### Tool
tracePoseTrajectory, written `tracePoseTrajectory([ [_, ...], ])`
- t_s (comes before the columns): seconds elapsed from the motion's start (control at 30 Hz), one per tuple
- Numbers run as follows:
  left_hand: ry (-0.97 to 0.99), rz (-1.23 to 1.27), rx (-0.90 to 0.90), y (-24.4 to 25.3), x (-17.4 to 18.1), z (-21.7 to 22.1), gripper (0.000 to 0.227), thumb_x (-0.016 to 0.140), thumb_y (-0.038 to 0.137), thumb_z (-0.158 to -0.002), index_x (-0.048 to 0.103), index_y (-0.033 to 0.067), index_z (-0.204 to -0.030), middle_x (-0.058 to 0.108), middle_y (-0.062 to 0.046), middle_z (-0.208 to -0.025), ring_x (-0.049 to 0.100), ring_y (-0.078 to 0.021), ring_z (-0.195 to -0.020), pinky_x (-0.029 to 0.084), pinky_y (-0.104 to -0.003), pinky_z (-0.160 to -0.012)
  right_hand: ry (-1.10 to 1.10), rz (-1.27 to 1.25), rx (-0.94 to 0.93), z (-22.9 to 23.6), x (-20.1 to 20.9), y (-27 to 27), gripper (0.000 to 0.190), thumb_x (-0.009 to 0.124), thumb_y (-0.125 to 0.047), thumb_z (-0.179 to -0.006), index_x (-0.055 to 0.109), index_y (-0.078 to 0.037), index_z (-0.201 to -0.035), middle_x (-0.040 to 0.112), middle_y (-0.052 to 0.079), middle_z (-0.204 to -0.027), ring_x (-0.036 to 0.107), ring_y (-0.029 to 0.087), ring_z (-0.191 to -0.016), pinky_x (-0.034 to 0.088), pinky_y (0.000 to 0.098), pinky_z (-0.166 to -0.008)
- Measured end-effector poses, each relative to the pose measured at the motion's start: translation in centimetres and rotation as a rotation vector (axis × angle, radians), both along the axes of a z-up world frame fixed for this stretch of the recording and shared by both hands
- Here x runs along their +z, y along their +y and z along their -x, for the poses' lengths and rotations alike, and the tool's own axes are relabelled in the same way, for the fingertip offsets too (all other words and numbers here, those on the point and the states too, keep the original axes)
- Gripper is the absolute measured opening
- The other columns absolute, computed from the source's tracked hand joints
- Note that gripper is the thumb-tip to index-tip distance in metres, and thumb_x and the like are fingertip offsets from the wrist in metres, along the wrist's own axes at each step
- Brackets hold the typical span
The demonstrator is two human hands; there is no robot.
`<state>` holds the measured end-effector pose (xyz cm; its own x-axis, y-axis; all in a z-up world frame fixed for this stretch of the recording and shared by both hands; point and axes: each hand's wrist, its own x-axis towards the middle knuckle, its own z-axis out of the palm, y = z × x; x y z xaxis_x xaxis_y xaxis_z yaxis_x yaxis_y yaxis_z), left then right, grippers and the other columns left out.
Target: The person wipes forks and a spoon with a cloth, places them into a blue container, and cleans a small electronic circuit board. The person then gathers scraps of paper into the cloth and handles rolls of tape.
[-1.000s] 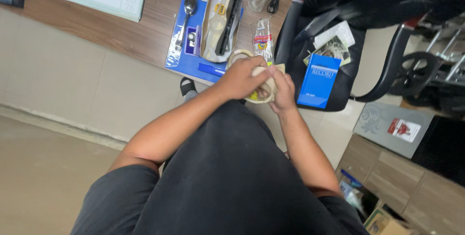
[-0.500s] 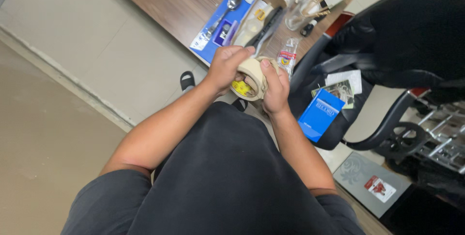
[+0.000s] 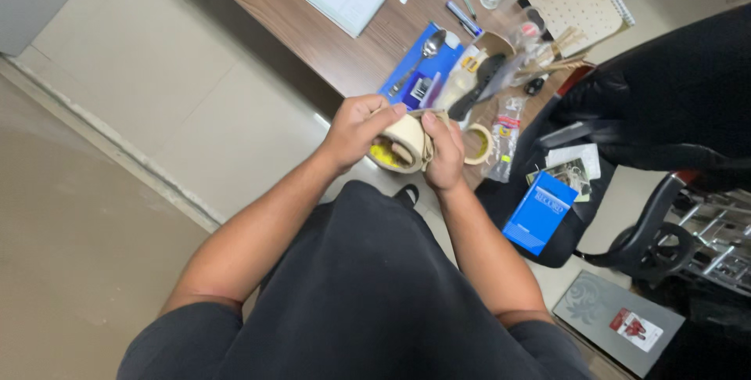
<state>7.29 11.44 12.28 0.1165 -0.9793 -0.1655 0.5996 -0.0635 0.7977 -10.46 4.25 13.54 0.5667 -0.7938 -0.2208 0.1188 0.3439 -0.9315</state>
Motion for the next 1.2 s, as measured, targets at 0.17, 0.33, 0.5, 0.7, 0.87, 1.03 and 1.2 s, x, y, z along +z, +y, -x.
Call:
tracePoseTrajectory([
  [0.17, 0.334, -0.040, 0.106, 2.1, -0.4, -6.2, 0.021, 0.060, 0.017, -0.102, 0.068, 0.0008, -0.092, 0.067, -0.005, -0.081, 0.059, -0.0105, -0.067, 0.043, -0.025, -0.059, -0.136, -0.040, -0.019, -5.7, 0.7, 2.8, 0.046, 0.046, -0.027, -0.109, 0.064, 0.013, -0.122, 0.072, 0.019, -0.111, 0.070, 0.022, -0.100, 0.054, 0.0316, -0.092],
  [0.33, 0.452, -0.024, 0.120, 4.2, -0.3, -10.1, 0.023, 0.057, 0.017, -0.098, 0.064, 0.0032, -0.082, 0.064, -0.006, -0.076, 0.062, -0.0135, -0.072, 0.051, -0.030, -0.070, -0.101, 0.032, 0.052, -9.4, 2.5, 6.2, 0.050, 0.054, -0.031, -0.102, 0.058, 0.010, -0.132, 0.069, 0.016, -0.119, 0.067, 0.019, -0.108, 0.052, 0.0301, -0.097],
  [0.5, 0.445, 0.065, 0.084, 4.8, -0.8, -11.6, 0.028, 0.060, 0.018, -0.105, 0.062, 0.0043, -0.081, 0.062, -0.005, -0.077, 0.059, -0.0124, -0.071, 0.049, -0.029, -0.069, -0.005, 0.123, 0.058, -12.2, 3.0, 8.2, 0.050, 0.067, -0.027, -0.097, 0.058, 0.010, -0.131, 0.067, 0.013, -0.117, 0.063, 0.016, -0.108, 0.051, 0.0297, -0.097],
  [0.7, 0.420, 0.025, 0.018, 4.4, -0.5, -12.0, 0.025, 0.059, 0.020, -0.100, 0.066, 0.0018, -0.084, 0.069, -0.009, -0.081, 0.066, -0.0151, -0.074, 0.053, -0.029, -0.073, 0.005, 0.037, -0.031, -12.4, 2.5, 8.6, 0.044, 0.067, -0.024, -0.096, 0.062, 0.007, -0.128, 0.068, 0.009, -0.112, 0.064, 0.014, -0.101, 0.052, 0.0284, -0.090],
  [0.87, 0.474, 0.033, 0.033, 4.0, -1.9, -11.3, 0.025, 0.062, 0.018, -0.107, 0.065, 0.0002, -0.090, 0.066, -0.009, -0.086, 0.064, -0.0146, -0.078, 0.051, -0.030, -0.075, 0.012, 0.004, -0.097, -12.5, 2.4, 8.6, 0.036, 0.064, -0.020, -0.102, 0.062, 0.007, -0.126, 0.067, 0.008, -0.112, 0.063, 0.014, -0.101, 0.052, 0.0284, -0.090],
  [1.03, 0.523, -0.093, 0.020, 3.6, -2.0, -10.0, 0.030, 0.058, 0.023, -0.099, 0.069, -0.0042, -0.095, 0.075, -0.020, -0.092, 0.073, -0.0254, -0.082, 0.058, -0.035, -0.080, 0.003, -0.042, -0.084, -11.4, 1.5, 8.4, 0.039, 0.061, -0.019, -0.097, 0.062, 0.006, -0.128, 0.069, 0.010, -0.114, 0.065, 0.016, -0.102, 0.053, 0.0298, -0.091],
  [1.2, 0.566, -0.146, 0.043, 2.5, -2.7, -8.2, 0.031, 0.057, 0.023, -0.098, 0.069, -0.0058, -0.093, 0.075, -0.021, -0.089, 0.074, -0.0279, -0.081, 0.059, -0.037, -0.079, 0.022, -0.027, -0.073, -9.3, 0.5, 7.0, 0.040, 0.058, -0.018, -0.097, 0.062, 0.007, -0.128, 0.069, 0.011, -0.116, 0.065, 0.017, -0.104, 0.052, 0.0296, -0.093],
])
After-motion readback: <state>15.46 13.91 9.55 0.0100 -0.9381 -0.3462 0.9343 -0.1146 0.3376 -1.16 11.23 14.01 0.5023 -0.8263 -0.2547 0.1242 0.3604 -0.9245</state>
